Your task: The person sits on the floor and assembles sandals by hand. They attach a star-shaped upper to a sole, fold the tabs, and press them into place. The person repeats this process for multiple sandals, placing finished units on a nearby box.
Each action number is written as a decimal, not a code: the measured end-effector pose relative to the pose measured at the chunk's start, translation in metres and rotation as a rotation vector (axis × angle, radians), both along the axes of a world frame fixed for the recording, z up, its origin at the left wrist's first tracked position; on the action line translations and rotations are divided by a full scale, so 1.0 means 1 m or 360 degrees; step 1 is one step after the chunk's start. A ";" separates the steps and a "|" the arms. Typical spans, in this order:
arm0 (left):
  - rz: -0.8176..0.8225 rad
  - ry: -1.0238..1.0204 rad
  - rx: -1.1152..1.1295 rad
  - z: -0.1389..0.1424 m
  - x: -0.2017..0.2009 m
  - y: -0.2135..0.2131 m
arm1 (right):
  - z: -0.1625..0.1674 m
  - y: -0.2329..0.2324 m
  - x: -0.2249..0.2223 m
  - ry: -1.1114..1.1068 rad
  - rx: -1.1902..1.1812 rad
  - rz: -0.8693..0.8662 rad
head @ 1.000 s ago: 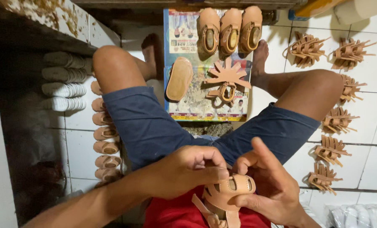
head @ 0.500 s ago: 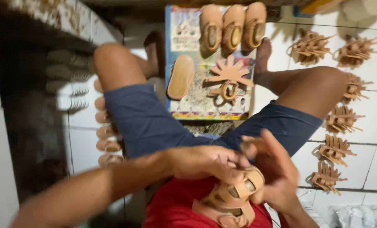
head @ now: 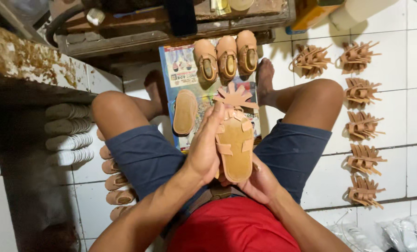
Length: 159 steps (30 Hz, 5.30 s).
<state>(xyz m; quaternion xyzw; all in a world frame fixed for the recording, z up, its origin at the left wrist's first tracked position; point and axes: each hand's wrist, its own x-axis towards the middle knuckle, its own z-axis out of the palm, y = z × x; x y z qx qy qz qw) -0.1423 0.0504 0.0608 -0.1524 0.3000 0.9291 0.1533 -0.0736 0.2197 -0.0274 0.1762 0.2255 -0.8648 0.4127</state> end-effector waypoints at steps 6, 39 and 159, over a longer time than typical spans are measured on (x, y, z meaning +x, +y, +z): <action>-0.0092 0.0280 -0.0205 -0.006 -0.006 -0.003 | 0.007 0.003 -0.004 -0.0137 0.0080 -0.0225; -0.0276 0.0324 -0.0686 -0.031 0.012 -0.031 | 0.106 0.027 -0.073 0.2267 0.1665 0.0239; -0.0659 0.0307 -0.1507 -0.042 -0.008 -0.203 | 0.056 -0.139 -0.167 0.2435 0.1088 0.0763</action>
